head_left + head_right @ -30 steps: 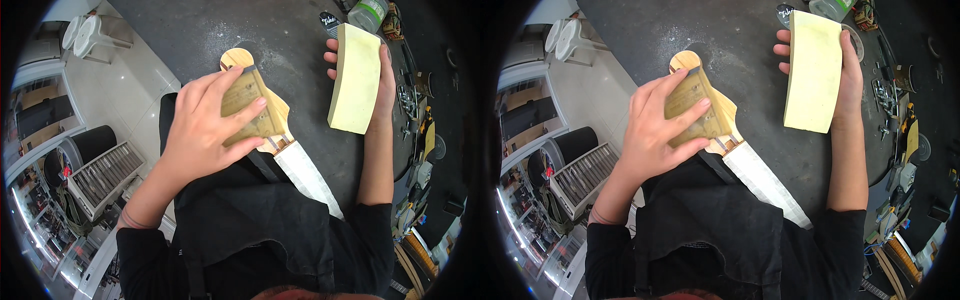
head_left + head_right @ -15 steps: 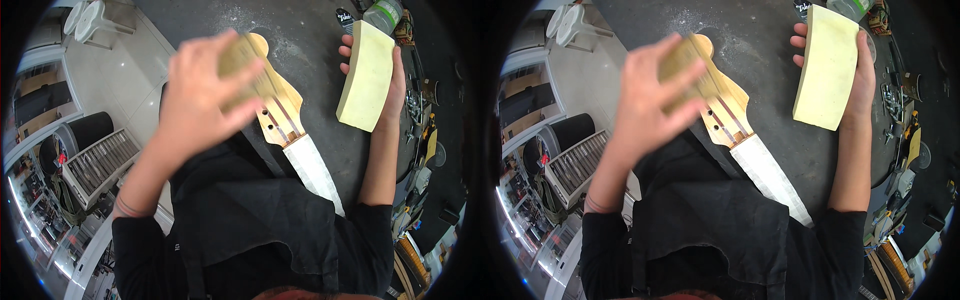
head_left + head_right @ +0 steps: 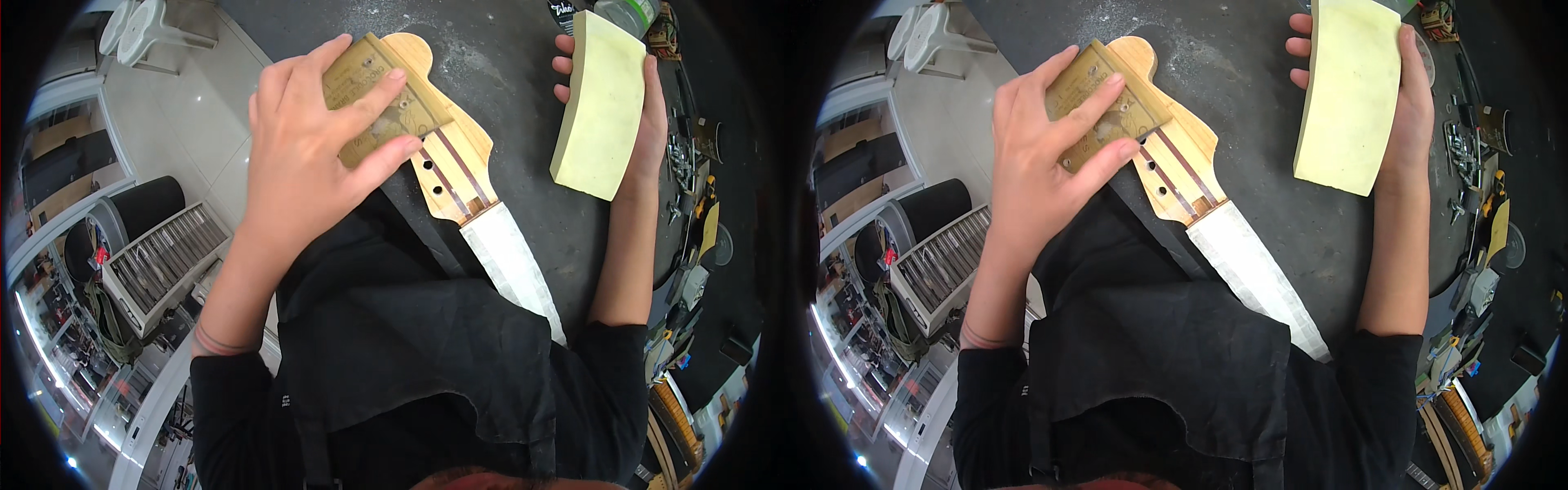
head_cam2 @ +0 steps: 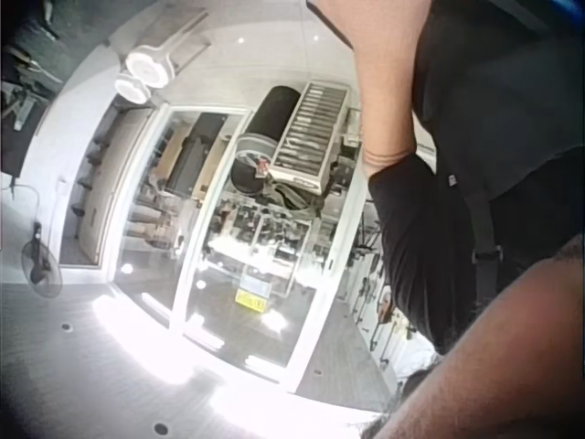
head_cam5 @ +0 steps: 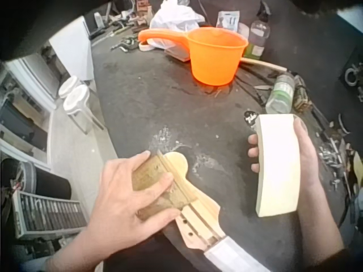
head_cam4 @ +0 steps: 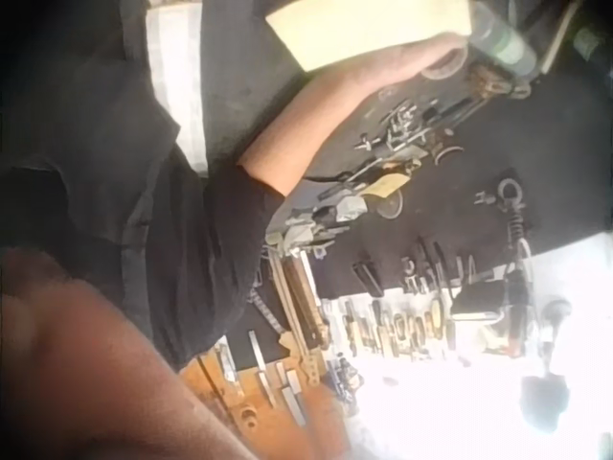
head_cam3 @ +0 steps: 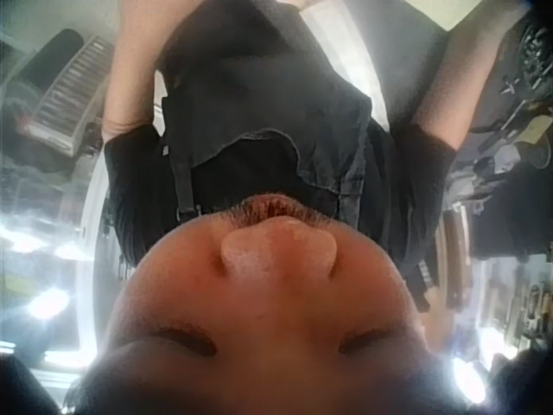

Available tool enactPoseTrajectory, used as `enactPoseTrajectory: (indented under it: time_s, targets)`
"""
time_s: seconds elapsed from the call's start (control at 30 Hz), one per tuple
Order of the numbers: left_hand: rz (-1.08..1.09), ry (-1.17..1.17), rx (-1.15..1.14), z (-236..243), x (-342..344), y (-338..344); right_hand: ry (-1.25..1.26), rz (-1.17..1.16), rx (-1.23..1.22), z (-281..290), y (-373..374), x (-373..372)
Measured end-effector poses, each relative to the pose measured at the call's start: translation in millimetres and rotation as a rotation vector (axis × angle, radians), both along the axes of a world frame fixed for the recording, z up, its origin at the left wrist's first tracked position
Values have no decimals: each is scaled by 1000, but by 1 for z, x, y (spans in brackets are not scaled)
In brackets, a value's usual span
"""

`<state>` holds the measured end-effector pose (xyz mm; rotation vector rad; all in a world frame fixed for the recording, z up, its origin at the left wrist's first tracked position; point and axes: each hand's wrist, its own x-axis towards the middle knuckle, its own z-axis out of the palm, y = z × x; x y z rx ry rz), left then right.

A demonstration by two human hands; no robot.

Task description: The person sands the wooden body and headstock of an electric guitar using a sanding block and a sponge.

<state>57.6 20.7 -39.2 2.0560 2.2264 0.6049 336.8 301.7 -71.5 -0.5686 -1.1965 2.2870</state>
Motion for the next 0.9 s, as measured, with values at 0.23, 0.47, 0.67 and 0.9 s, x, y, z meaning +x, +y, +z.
enactPoseTrajectory:
  time_s: [0.23,0.47,0.67,0.9]
  targets:
    - [38,-35,-1,0,10,-6,-59,-22,20,1,-1,0]
    - [-53,-151,-14,6,30,-16,-132,-74,34,4,-5,-4]
    - [-5,-80,15,4,34,-8,-149,-96,63,5,-7,-6]
    - [77,-1,37,-6,8,0,17,-9,-13,-1,-5,-8]
